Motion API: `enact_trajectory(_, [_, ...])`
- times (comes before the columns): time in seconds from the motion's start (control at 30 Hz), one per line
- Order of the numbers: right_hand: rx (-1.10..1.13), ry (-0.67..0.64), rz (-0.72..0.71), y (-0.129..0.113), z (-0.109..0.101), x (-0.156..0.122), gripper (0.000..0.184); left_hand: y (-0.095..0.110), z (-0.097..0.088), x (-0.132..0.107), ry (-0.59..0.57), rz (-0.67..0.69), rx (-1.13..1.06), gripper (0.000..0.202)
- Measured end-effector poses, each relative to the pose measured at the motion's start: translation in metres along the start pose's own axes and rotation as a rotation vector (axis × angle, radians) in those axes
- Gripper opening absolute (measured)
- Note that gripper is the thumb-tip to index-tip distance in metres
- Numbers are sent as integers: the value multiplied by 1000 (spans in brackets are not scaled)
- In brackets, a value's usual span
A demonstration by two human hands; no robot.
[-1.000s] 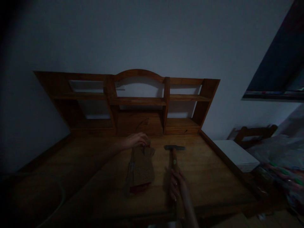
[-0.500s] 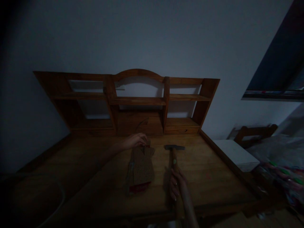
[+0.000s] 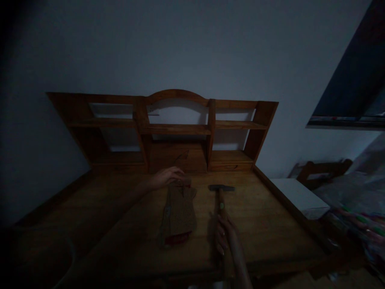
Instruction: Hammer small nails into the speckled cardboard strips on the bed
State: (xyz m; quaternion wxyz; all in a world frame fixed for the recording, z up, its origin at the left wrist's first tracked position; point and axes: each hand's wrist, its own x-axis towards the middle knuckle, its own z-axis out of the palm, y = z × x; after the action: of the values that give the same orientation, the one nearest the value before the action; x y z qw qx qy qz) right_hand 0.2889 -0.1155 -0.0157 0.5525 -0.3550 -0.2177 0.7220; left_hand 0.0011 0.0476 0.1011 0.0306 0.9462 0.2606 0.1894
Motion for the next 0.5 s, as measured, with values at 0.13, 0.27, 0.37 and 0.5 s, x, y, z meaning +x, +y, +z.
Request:
enact_trajectory(0.13, [8, -6, -36, 1, -1, -3, 29, -3, -4, -23, 111, -49, 60, 28])
enact_trajectory(0.27, [-7, -21, -23, 1, -3, -1, 30, -16, 12, -53, 268, -130, 97, 28])
enact_trajectory(0.37, [-26, -14, -32, 0, -1, 0, 30, -21, 27, -74, 342, -190, 100, 27])
enact_trajectory(0.5, [-74, 16, -48, -2, 4, -6, 31, -19, 43, -92, 439, -324, 44, 27])
